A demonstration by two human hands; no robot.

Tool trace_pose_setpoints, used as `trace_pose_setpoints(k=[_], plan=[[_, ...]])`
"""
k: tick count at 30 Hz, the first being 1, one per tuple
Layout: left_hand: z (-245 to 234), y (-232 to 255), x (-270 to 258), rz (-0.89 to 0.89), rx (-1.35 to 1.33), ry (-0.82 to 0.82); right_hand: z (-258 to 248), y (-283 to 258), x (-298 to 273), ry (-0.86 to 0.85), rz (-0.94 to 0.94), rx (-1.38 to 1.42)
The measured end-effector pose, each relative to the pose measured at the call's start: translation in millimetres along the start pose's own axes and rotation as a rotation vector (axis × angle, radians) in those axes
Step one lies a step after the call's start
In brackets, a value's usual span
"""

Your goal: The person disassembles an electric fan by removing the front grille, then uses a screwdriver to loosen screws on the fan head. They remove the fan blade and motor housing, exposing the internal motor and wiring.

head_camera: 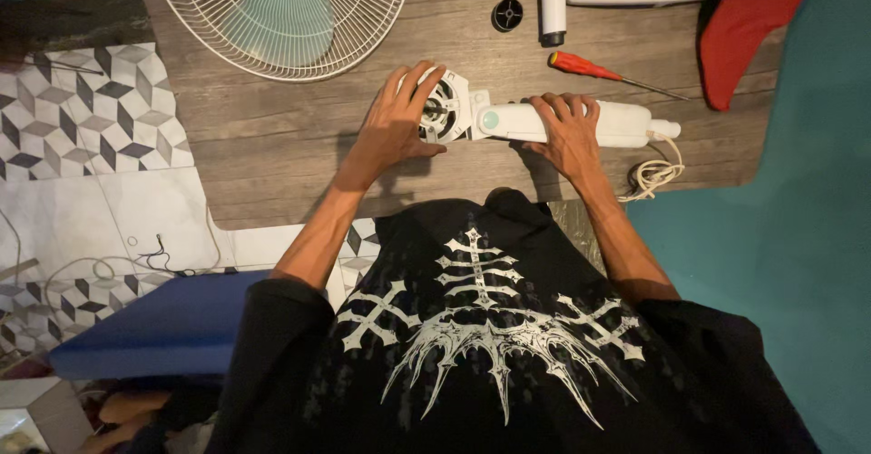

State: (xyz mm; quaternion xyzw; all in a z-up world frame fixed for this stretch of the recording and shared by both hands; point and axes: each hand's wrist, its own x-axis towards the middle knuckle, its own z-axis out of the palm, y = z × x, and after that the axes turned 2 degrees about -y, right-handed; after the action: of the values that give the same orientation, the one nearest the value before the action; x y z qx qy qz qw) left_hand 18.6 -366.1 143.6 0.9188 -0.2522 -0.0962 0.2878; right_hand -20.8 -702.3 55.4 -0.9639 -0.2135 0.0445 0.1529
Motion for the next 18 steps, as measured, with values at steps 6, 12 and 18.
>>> trace_pose_setpoints(k=[6,12,18], plan=[[0.9,-2.4,-6.6,-0.043,-0.114,0.119,-6.1,-4.4,3.2,0.039,-0.001,-0.002],[16.0,-7.3,-20.8,-0.126,-0.202,0.199,-19.9,-13.6,9.4,0.049,0.031,0.157],[29.0,-12.5,-27.8,-0.167,-0.306,0.229,-18.5,12.6,23.1,0.064,0.159,0.52]])
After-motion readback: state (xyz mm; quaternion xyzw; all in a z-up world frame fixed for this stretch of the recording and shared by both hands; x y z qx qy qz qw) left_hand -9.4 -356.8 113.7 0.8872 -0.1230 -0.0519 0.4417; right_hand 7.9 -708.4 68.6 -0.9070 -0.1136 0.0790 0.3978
